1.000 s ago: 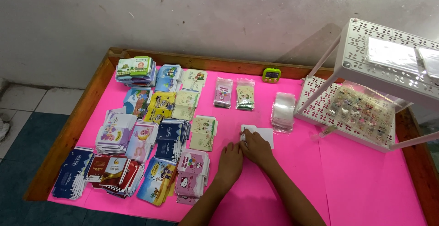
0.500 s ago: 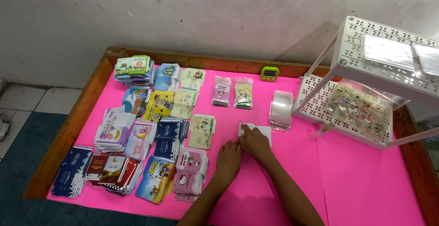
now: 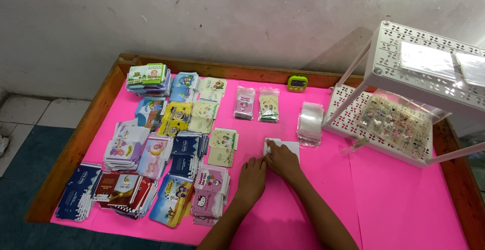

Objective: Packaging small decorative cards into individual plastic sleeves on a pink work surface.

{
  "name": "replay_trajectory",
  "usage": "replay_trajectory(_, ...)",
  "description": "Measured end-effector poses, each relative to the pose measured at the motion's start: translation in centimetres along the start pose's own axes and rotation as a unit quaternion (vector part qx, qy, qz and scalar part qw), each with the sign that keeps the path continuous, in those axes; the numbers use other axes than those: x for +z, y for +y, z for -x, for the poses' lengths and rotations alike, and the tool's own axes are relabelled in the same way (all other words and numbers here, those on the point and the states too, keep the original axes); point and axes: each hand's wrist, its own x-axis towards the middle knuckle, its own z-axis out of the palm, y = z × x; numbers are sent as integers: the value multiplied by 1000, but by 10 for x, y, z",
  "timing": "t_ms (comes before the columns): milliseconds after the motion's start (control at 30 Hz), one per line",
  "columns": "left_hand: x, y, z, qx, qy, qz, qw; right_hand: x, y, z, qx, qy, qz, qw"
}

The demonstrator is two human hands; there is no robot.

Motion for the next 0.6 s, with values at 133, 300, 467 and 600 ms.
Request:
replay_trajectory(133,1,0,0,4,14,0,1000,2,6,-10,0,4,-4,1000)
replay_trajectory(300,1,-3,-3,9,37,14,999,-16,8,-4,2,0,-140,990)
replay_trajectory(467,-6,1,-8,0,45,-23,999,-28,11,8,19,23,-208,978)
replay_trajectory(600,7,4,-26,-24,59,-63,996,-36,12,17,15,18,-228,973)
